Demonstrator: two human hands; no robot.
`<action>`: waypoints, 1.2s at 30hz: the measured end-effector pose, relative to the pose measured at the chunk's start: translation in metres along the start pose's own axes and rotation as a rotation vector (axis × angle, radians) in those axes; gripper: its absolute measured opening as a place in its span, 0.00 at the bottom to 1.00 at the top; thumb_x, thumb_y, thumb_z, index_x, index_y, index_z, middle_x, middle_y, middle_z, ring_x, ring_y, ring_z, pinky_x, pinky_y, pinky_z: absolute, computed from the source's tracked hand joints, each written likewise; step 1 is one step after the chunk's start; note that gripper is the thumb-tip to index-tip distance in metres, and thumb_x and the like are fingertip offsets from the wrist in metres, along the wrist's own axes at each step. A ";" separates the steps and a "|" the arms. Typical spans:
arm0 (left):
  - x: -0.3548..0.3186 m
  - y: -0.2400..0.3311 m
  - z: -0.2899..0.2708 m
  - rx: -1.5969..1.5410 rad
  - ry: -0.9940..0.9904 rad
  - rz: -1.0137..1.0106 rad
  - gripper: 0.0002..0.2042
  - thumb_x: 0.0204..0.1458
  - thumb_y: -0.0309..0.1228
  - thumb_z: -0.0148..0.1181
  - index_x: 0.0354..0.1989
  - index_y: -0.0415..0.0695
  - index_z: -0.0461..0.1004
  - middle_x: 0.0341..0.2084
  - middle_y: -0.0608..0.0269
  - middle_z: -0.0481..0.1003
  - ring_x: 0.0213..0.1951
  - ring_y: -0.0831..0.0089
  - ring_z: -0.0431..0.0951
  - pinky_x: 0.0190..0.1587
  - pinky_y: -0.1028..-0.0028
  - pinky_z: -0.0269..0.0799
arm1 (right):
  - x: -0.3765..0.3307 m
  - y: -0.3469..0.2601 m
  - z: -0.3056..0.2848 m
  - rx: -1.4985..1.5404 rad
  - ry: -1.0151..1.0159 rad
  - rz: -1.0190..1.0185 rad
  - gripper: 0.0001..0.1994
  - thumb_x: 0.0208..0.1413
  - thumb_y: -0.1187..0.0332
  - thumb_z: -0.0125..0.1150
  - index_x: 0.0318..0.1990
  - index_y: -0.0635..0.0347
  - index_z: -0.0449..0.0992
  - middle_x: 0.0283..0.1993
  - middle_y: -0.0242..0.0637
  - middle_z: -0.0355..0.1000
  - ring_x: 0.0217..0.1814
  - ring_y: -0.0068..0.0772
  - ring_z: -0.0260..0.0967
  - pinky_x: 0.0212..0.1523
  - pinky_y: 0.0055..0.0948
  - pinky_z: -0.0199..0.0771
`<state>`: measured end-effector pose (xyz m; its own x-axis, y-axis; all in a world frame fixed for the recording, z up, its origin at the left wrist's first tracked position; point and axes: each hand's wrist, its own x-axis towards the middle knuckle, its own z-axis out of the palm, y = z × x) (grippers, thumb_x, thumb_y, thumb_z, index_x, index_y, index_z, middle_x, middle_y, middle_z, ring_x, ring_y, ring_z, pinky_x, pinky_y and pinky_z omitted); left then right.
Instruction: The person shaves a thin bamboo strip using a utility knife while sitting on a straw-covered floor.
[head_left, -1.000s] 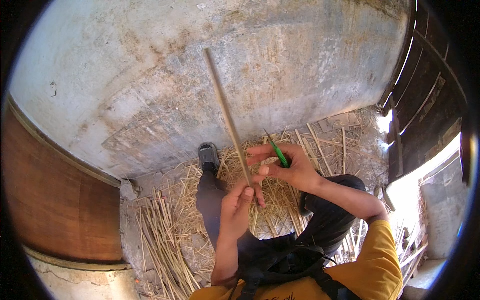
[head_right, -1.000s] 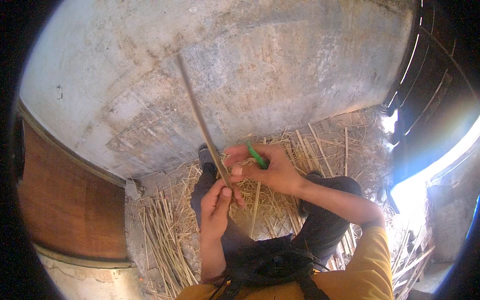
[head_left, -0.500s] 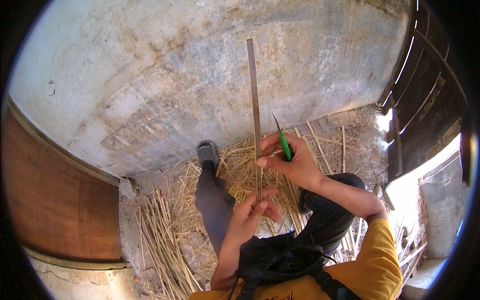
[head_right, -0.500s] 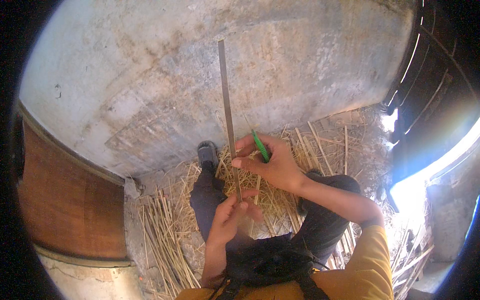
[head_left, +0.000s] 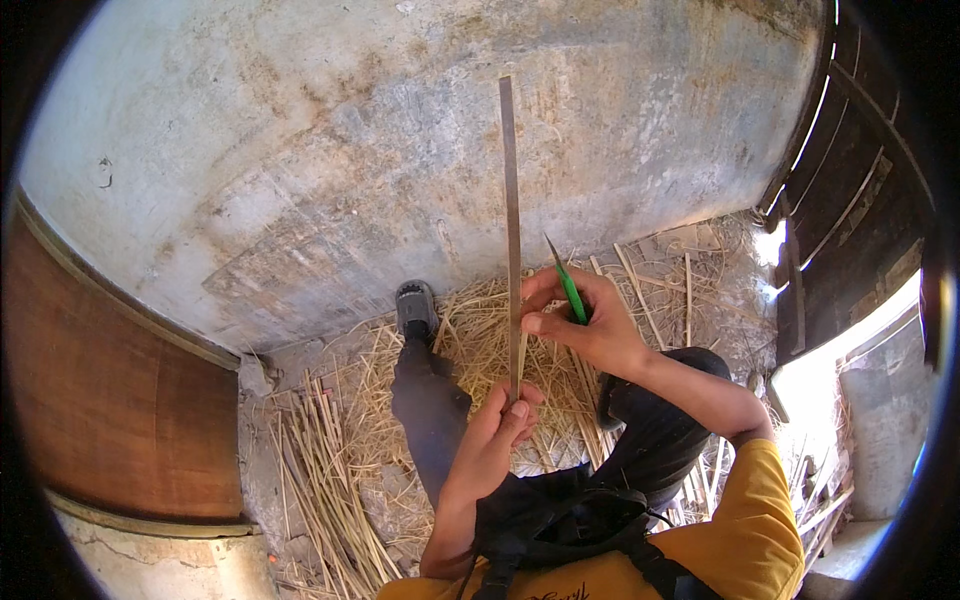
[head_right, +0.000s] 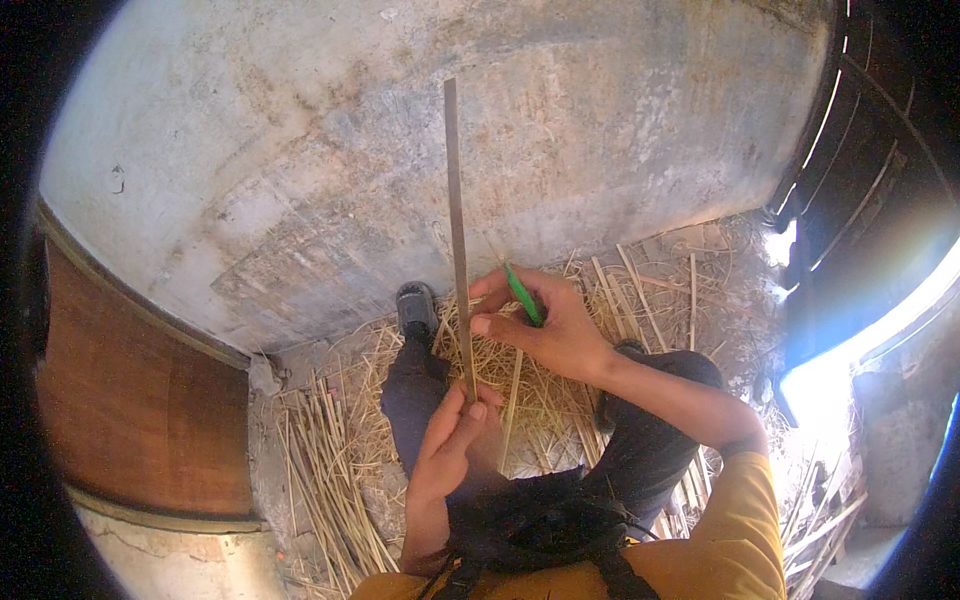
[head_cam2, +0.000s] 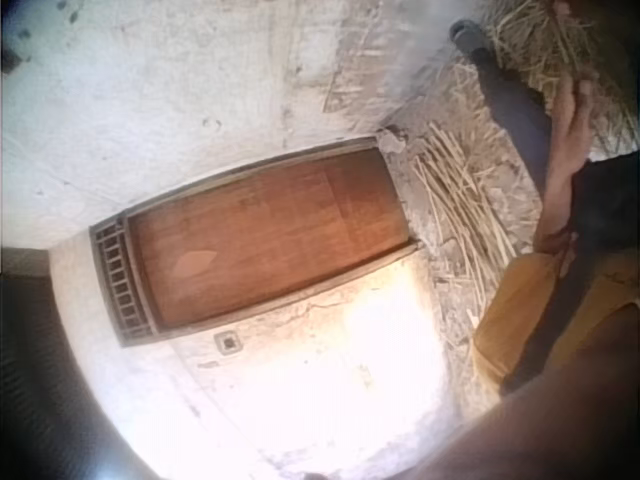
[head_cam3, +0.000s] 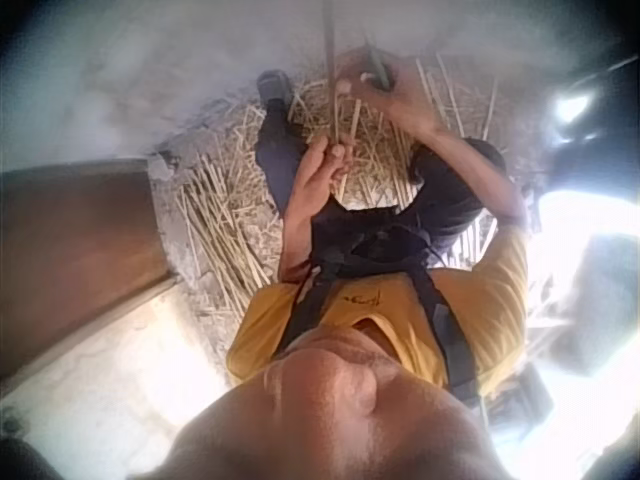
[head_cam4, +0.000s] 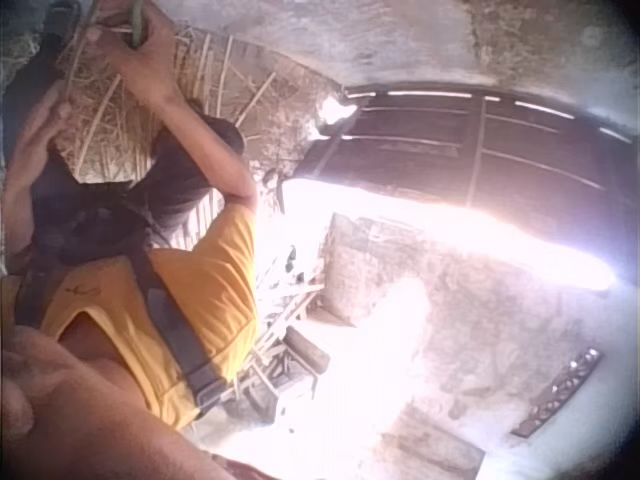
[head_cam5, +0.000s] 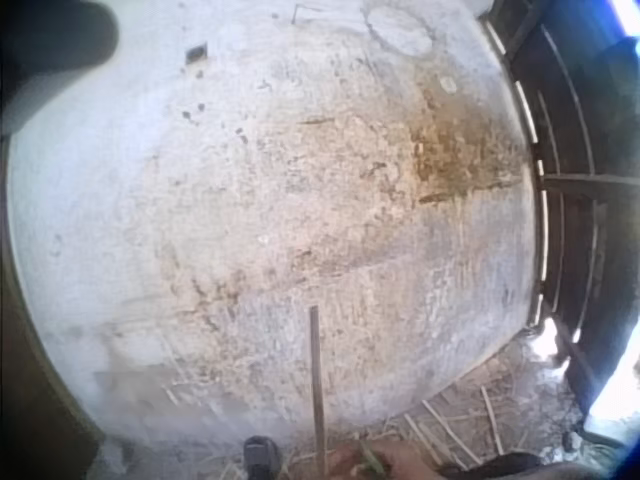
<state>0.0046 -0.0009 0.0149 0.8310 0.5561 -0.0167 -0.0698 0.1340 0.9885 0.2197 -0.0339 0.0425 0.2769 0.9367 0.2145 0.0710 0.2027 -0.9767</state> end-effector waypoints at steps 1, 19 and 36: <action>0.000 -0.001 -0.001 0.000 -0.001 0.000 0.10 0.73 0.34 0.45 0.52 0.41 0.67 0.28 0.72 0.59 0.28 0.82 0.57 0.33 0.79 0.56 | -0.001 0.000 0.000 0.009 0.000 -0.017 0.16 0.60 0.74 0.70 0.54 0.63 0.75 0.42 0.34 0.79 0.44 0.20 0.77 0.43 0.21 0.78; 0.001 0.008 0.004 0.127 0.215 0.057 0.17 0.73 0.44 0.44 0.42 0.41 0.70 0.19 0.76 0.59 0.21 0.86 0.55 0.25 0.78 0.52 | -0.012 0.000 -0.012 -0.645 -0.083 -0.553 0.17 0.64 0.54 0.64 0.50 0.57 0.75 0.36 0.41 0.77 0.32 0.43 0.79 0.30 0.36 0.74; -0.006 0.010 0.000 0.203 0.201 0.048 0.20 0.73 0.47 0.42 0.36 0.42 0.66 0.17 0.74 0.62 0.18 0.86 0.59 0.21 0.79 0.52 | -0.020 0.004 -0.003 -0.958 -0.125 -0.670 0.19 0.57 0.53 0.69 0.47 0.56 0.78 0.33 0.34 0.78 0.27 0.39 0.77 0.24 0.36 0.74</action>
<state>-0.0008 -0.0033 0.0246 0.7016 0.7122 0.0215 0.0222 -0.0519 0.9984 0.2176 -0.0528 0.0345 -0.1814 0.7569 0.6278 0.8733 0.4176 -0.2511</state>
